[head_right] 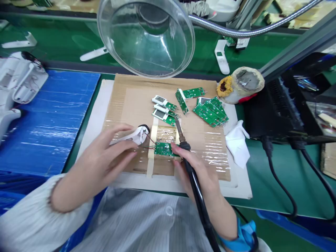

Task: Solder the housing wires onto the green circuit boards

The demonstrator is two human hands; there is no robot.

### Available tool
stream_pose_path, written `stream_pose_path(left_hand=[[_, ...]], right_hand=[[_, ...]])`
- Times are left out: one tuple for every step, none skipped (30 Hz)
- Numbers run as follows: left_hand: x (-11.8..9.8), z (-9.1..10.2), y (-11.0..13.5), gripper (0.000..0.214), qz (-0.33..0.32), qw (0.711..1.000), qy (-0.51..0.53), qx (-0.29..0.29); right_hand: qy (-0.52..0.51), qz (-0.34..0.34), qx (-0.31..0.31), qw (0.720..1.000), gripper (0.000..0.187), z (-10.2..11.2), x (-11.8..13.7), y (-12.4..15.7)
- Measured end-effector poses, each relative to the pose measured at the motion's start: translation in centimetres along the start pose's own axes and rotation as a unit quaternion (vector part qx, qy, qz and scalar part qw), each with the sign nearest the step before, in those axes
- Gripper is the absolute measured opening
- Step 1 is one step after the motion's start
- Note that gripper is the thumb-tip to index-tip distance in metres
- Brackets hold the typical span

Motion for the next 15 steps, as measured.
stream_pose_path(left_hand=[[0.3, 0.5, 0.8, 0.025, 0.008, 0.999, -0.025, 0.021], [0.4, 0.9, 1.5, 0.030, 0.015, 0.998, -0.044, 0.045], [0.3, 1.1, 2.2, 0.036, 0.019, 0.996, -0.051, 0.072], [0.0, 1.1, 2.9, 0.042, 0.016, 0.994, -0.043, 0.098], [-0.5, 0.9, 3.3, 0.048, 0.008, 0.992, -0.022, 0.123], [-1.2, 0.5, 3.6, 0.054, -0.005, 0.990, 0.005, 0.144], [-1.9, 0.0, 3.7, 0.057, -0.015, 0.987, 0.028, 0.155], [-2.5, -0.4, 3.6, 0.057, -0.021, 0.986, 0.041, 0.157], [-3.1, -0.9, 3.3, 0.052, -0.028, 0.988, 0.040, 0.149], [-3.6, -1.2, 2.8, 0.044, -0.038, 0.990, 0.024, 0.135], [-4.1, -1.4, 2.3, 0.034, -0.054, 0.991, -0.003, 0.120], [-4.7, -1.6, 1.7, 0.026, -0.078, 0.990, -0.036, 0.108], [-5.2, -1.7, 1.1, 0.018, -0.106, 0.986, -0.070, 0.105], [-5.7, -1.8, 0.5, 0.012, -0.132, 0.980, -0.103, 0.107], [-6.1, -1.9, 0.0, 0.008, -0.152, 0.973, -0.133, 0.112]], right_hand=[[0.012, 0.006, 0.009, 1.000, 0.061, -0.1, 0.0, 0.1], [0.021, 0.011, 0.018, 1.000, 0.064, 0.0, 0.0, 0.3], [0.024, 0.016, 0.032, 0.999, 0.067, 0.0, 0.0, 0.5], [0.021, 0.018, 0.049, 0.998, 0.070, 0.0, 0.0, 0.7], [0.014, 0.021, 0.070, 0.997, 0.075, 0.0, 0.0, 0.9], [0.008, 0.023, 0.092, 0.995, 0.081, -0.1, 0.1, 1.1], [0.003, 0.027, 0.111, 0.993, 0.087, -0.3, 0.1, 1.4], [0.001, 0.033, 0.124, 0.992, 0.092, -0.5, 0.1, 1.6], [0.005, 0.041, 0.129, 0.991, 0.096, -0.7, 0.2, 1.8], [0.012, 0.051, 0.128, 0.990, 0.097, -1.0, 0.2, 1.9], [0.020, 0.060, 0.124, 0.990, 0.097, -1.2, 0.2, 2.0], [0.028, 0.071, 0.118, 0.990, 0.096, -1.4, 0.2, 2.1], [0.035, 0.078, 0.115, 0.990, 0.096, -1.6, 0.2, 2.2], [0.042, 0.081, 0.113, 0.989, 0.096, -1.8, 0.1, 2.3], [0.048, 0.081, 0.114, 0.989, 0.096, -1.9, 0.1, 2.3]])
Point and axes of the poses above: each hand's wrist, its own y-axis away from the middle knuckle, its own z-axis out of the back of the hand, x = y × z, the point moved 4 cm from there along -y, towards the middle knuckle, and after that the axes turned 5 degrees about z, right-handed, at the moved point
